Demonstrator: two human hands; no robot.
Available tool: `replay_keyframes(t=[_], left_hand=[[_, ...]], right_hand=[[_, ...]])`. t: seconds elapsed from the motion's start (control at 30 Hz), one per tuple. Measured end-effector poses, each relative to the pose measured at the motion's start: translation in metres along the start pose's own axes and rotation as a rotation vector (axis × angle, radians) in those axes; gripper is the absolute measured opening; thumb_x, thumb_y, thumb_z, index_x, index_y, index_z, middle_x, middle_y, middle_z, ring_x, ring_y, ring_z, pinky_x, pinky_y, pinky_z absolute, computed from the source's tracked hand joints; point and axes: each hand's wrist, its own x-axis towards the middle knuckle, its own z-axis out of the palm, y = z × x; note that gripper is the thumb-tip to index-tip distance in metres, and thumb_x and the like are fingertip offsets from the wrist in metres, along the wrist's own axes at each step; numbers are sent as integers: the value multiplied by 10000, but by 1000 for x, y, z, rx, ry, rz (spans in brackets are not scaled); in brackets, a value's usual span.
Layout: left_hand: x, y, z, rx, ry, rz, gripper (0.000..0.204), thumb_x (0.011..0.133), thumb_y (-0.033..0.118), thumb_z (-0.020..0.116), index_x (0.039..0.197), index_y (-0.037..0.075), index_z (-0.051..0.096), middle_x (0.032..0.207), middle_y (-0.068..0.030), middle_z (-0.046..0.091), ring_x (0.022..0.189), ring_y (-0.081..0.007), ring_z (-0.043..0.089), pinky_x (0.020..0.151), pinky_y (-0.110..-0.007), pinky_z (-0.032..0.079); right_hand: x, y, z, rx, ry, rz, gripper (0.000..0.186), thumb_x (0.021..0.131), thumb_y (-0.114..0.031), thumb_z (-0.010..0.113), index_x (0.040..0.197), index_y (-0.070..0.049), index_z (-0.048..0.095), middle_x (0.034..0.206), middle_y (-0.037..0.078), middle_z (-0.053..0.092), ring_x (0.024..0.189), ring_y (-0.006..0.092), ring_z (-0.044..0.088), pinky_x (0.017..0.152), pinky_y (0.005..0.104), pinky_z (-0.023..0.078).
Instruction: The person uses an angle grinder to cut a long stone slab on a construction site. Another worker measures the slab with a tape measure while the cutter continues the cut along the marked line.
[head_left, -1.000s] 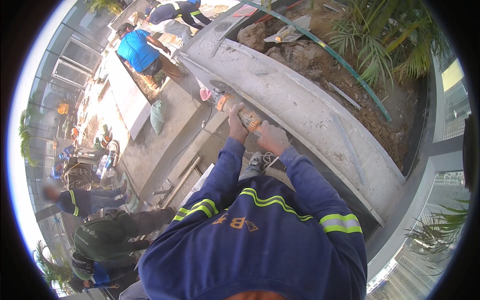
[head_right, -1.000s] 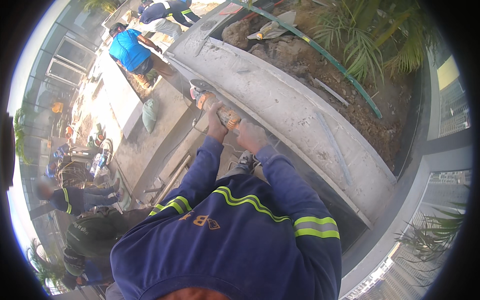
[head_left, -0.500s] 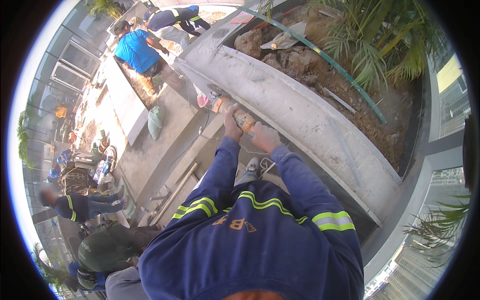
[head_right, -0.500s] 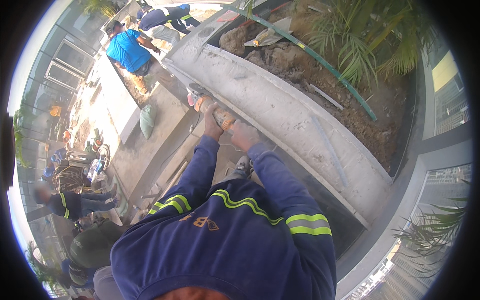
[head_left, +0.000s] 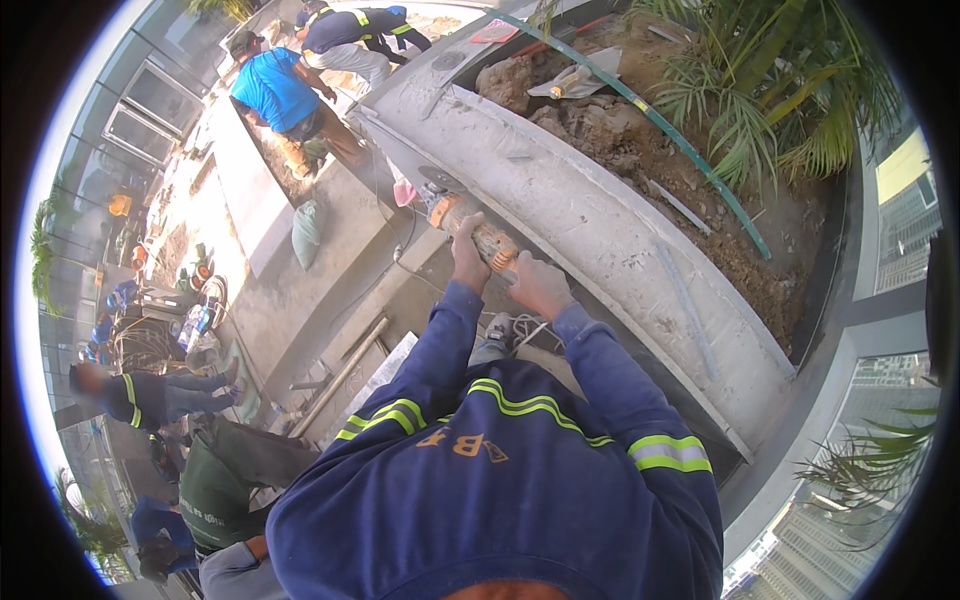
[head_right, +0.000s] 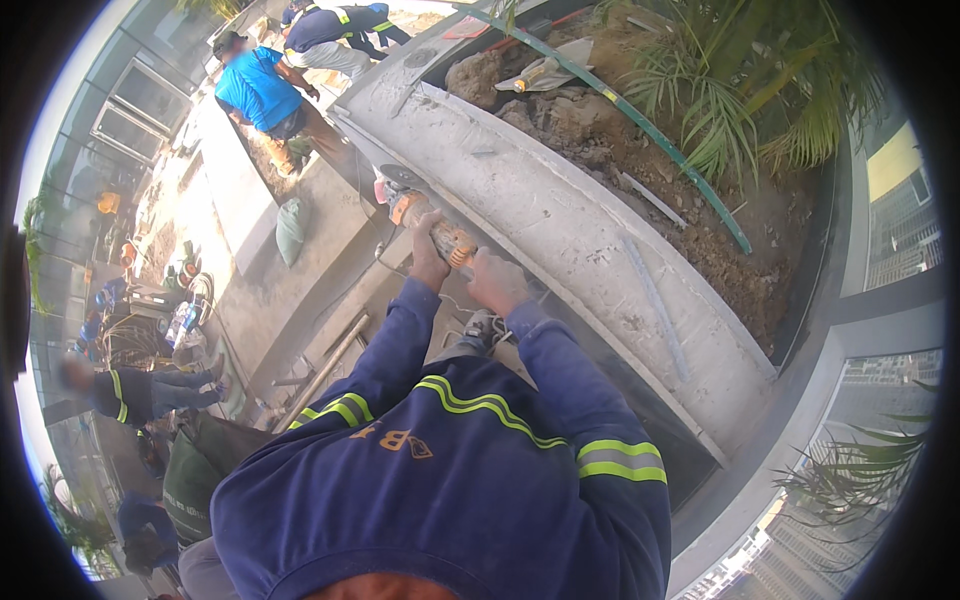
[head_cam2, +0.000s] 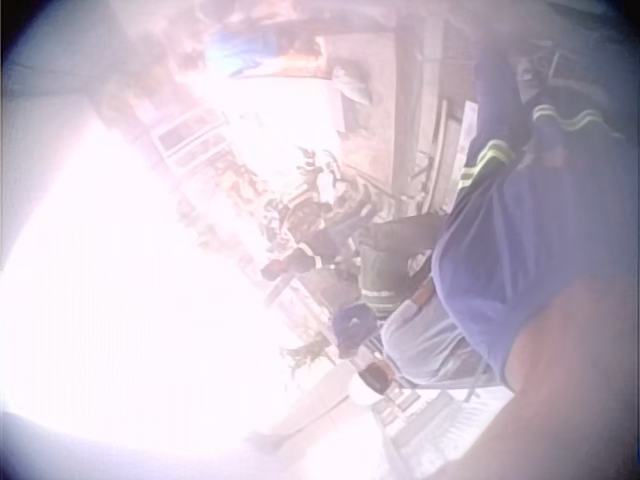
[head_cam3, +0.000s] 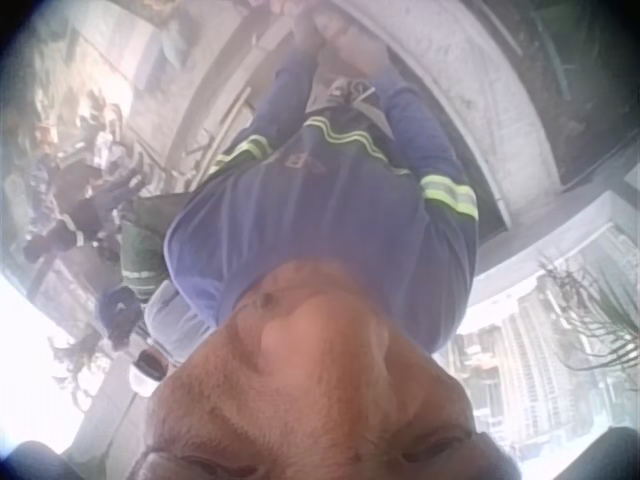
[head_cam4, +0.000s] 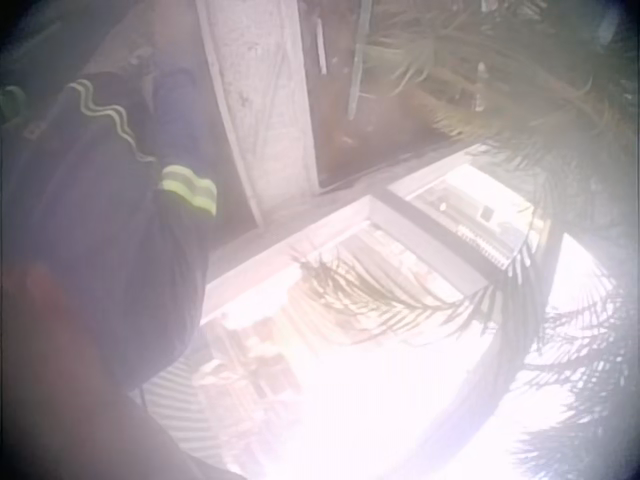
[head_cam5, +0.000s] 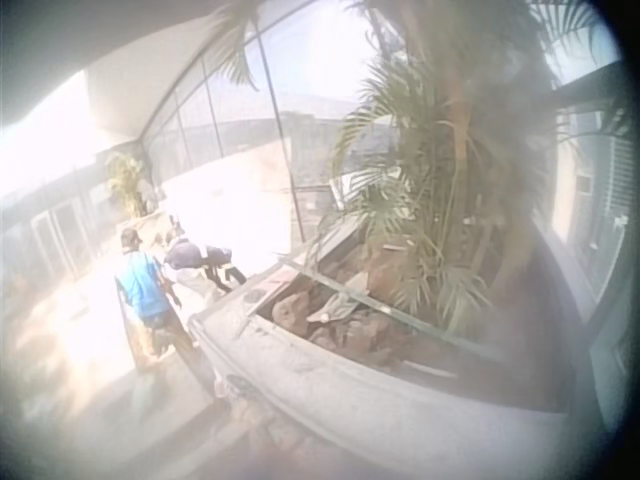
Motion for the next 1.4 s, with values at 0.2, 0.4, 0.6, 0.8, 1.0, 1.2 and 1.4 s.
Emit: replay_keyframes(t=[0.2, 0.4, 0.6, 0.8, 1.0, 1.2, 1.4], left_hand=[[6, -3, -7, -15, -25, -3, 274, 825, 149, 738, 1035, 52, 592, 861, -71, 599, 730, -256, 656, 668, -438, 596], [16, 1, -7, 10, -45, -3, 290, 819, 161, 742, 1041, 57, 588, 862, -74, 601, 731, -260, 658, 674, -439, 596], [31, 6, -9, 11, -34, -25, 348, 811, 166, 747, 1086, 56, 564, 879, -90, 597, 722, -283, 657, 659, -463, 594], [27, 5, -8, -8, -11, -17, 365, 804, 170, 756, 1080, 44, 553, 878, -94, 587, 702, -288, 654, 638, -468, 597], [2, 1, 2, -1, 17, -8, 350, 806, 160, 755, 1061, 41, 548, 863, -90, 583, 688, -282, 652, 632, -458, 601], [-10, -1, 3, -8, 29, 7, 305, 808, 147, 755, 1029, 51, 567, 850, -86, 595, 691, -277, 654, 636, -451, 599], [-11, -2, 5, -21, 17, -1, 274, 814, 158, 754, 1006, 66, 582, 832, -85, 601, 694, -275, 654, 645, -452, 592]], right_hand=[[-1, 0, -1, 2, -3, -4, 327, 821, -190, 687, 1062, 8, 587, 962, 260, 736, 932, 404, 735, 815, 491, 591], [11, -1, 4, 10, -2, 14, 310, 837, -184, 668, 1067, 8, 587, 975, 259, 737, 950, 394, 734, 836, 489, 586], [22, -4, 7, 15, 7, 13, 311, 845, -189, 665, 1073, 9, 589, 986, 253, 741, 959, 389, 736, 845, 485, 584], [20, -6, 5, -12, -15, 22, 326, 839, -186, 670, 1081, 14, 584, 977, 258, 740, 960, 387, 739, 838, 480, 587], [6, 3, 3, 15, -24, 8, 388, 812, -233, 709, 1070, 14, 556, 975, 273, 730, 942, 420, 729, 821, 500, 583], [-2, 9, 7, -6, 6, -36, 454, 795, -301, 761, 1049, -4, 530, 941, 269, 726, 908, 430, 729, 781, 510, 589], [-4, 6, 0, -9, -4, -24, 324, 824, -186, 688, 1054, 9, 570, 949, 264, 733, 931, 426, 728, 825, 504, 584]])
